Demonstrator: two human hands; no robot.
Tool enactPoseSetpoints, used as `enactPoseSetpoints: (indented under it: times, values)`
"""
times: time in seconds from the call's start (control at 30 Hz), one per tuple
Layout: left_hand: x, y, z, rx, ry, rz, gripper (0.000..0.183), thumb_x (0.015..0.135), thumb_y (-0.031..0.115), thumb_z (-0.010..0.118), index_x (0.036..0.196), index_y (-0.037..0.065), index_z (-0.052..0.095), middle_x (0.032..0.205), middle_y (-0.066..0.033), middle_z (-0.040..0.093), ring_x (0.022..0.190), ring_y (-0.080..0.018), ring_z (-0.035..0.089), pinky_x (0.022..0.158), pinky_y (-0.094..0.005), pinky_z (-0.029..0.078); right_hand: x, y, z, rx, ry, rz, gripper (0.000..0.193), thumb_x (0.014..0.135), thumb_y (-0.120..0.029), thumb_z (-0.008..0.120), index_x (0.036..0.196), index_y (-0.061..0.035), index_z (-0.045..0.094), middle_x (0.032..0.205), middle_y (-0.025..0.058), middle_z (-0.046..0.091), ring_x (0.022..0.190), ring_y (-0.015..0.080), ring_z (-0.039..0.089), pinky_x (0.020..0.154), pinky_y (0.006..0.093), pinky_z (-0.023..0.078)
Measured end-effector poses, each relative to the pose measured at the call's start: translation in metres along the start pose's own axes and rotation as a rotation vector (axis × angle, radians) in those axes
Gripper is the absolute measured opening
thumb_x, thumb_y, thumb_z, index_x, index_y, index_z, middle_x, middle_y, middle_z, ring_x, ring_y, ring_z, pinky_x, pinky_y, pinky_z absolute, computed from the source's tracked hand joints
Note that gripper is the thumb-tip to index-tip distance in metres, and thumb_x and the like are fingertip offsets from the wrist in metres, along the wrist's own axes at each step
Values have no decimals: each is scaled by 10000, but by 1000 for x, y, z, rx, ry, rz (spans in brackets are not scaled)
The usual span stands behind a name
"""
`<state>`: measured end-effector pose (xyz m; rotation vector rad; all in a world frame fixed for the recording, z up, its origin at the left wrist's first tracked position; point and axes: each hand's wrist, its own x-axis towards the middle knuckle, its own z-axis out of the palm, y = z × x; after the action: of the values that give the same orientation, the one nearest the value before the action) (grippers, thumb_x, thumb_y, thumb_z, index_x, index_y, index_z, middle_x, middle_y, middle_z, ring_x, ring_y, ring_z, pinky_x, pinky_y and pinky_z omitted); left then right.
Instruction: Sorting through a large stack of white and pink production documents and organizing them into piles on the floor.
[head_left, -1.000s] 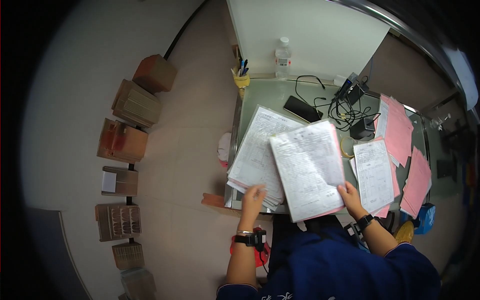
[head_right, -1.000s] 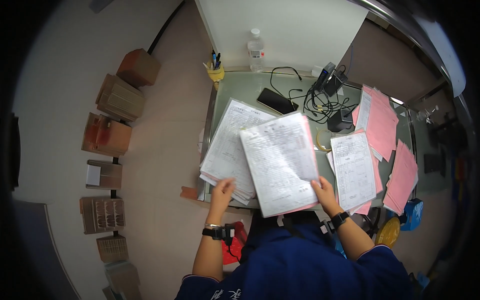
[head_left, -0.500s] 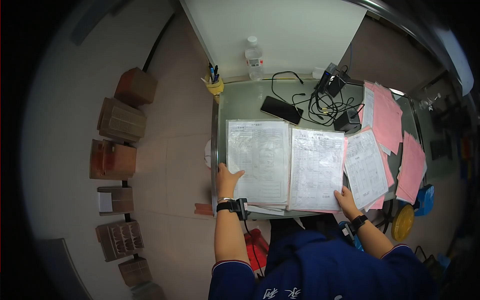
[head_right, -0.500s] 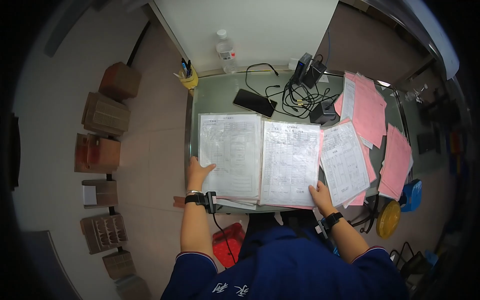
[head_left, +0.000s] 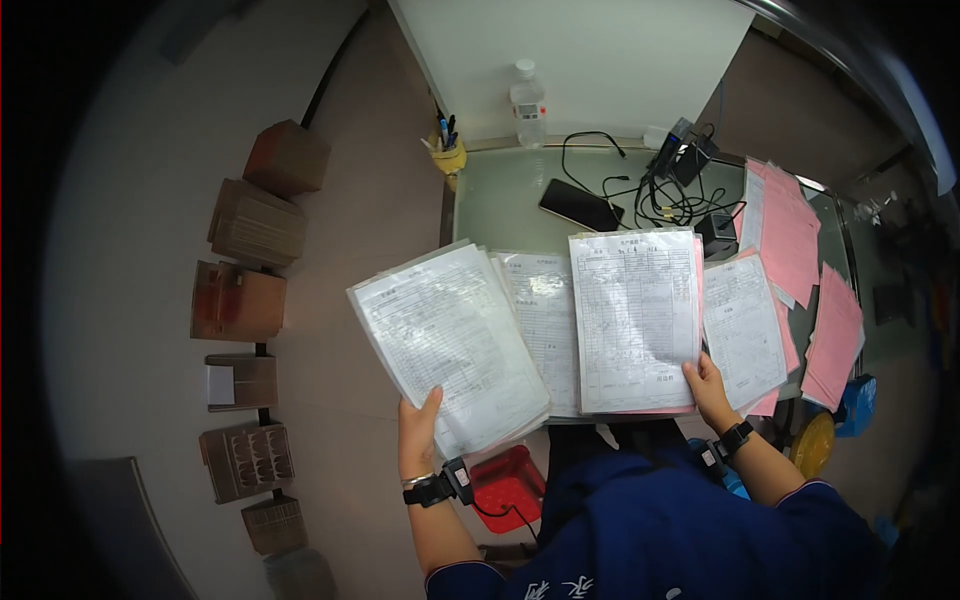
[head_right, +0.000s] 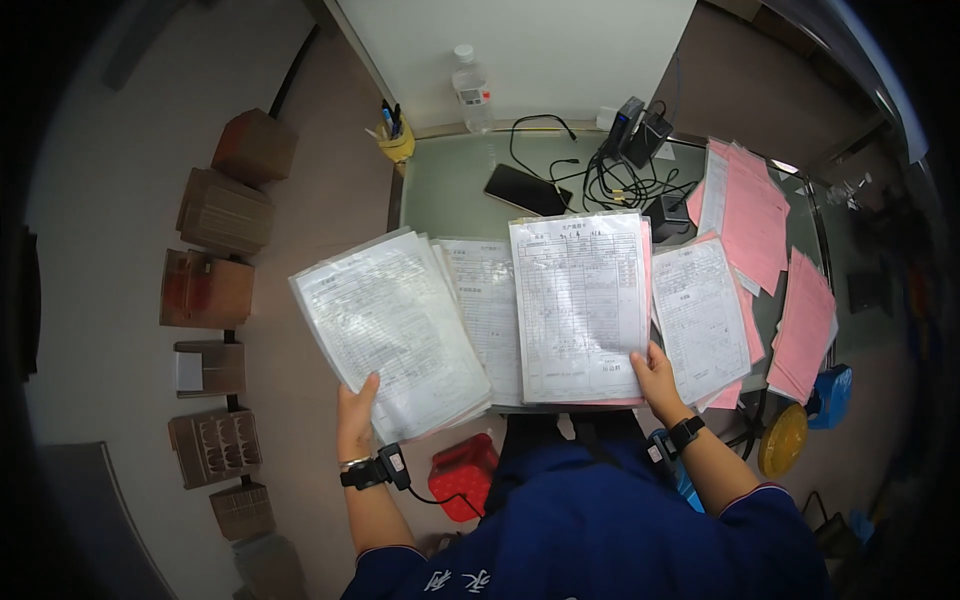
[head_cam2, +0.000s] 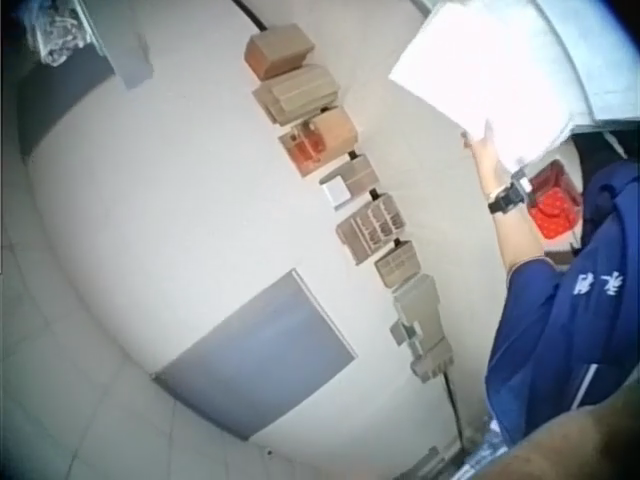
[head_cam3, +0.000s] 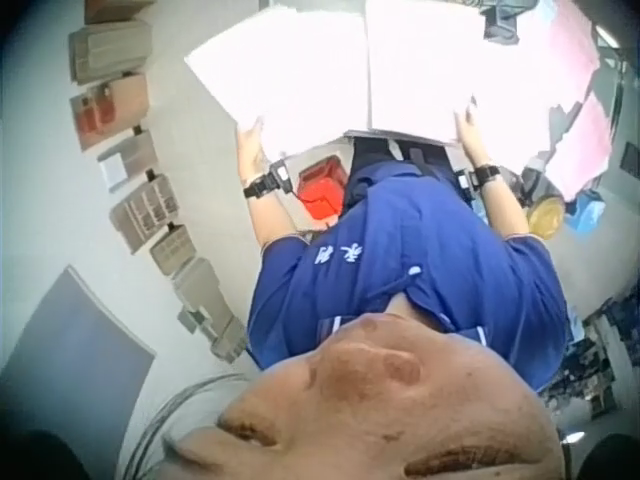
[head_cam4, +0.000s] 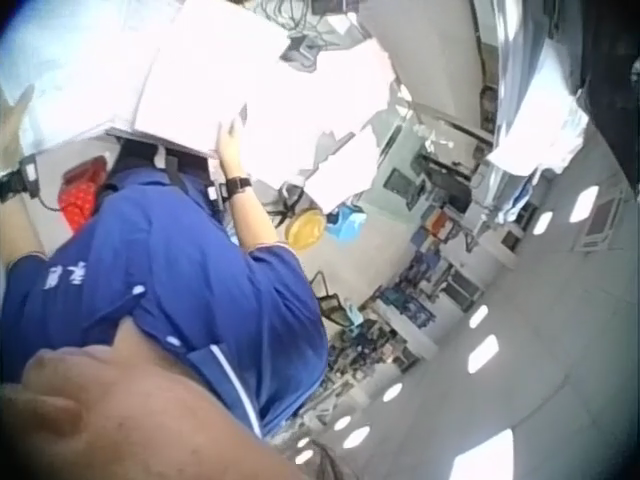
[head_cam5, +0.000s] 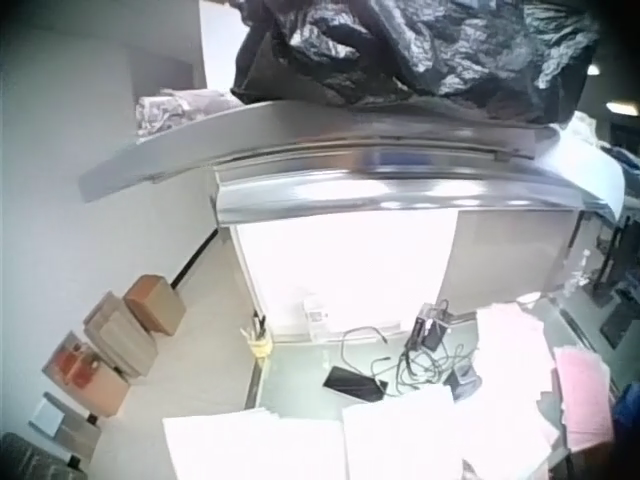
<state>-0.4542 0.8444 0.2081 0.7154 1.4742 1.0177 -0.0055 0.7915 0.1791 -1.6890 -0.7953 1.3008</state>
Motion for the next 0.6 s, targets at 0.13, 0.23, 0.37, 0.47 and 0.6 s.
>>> enactPoseSetpoints:
  times: [0.13,0.23,0.37,0.47,0.6]
  values:
    - [-44,27,-11,-221,148,126,437,836,51,568,1228,-51,401,1197,-139,498,1054,-232,503,923,-340,389,34,5,12,-97,-128,-47,275,888,-85,482,1131,43,474,1007,86,593,898,116,555,783,252,447]
    - [-71,47,-3,-340,225,261,500,801,48,620,1241,-31,396,1186,-115,508,1059,-213,498,940,-341,369,49,9,23,-484,-25,-208,417,820,-115,580,1177,47,438,1033,157,556,857,215,560,786,313,451]
    - [-81,52,9,-476,50,364,541,774,81,666,1235,-31,406,1188,-124,506,1059,-220,501,951,-342,358,28,-31,51,-764,78,-672,521,837,-221,583,1255,22,390,1074,165,521,843,269,556,815,330,441]
    - [-74,44,41,-452,-93,262,572,745,97,702,1227,-27,421,1181,-122,513,1064,-219,498,944,-334,366,-5,-79,62,345,-489,131,485,937,-333,409,1299,-14,359,1064,120,535,825,203,554,805,287,446]
    - [-40,11,105,-190,-204,21,476,771,31,637,1198,-42,438,1138,-120,540,1012,-203,530,892,-301,408,-15,-79,38,428,-495,83,531,959,-406,292,1324,-22,326,1086,80,549,913,146,555,790,249,447]
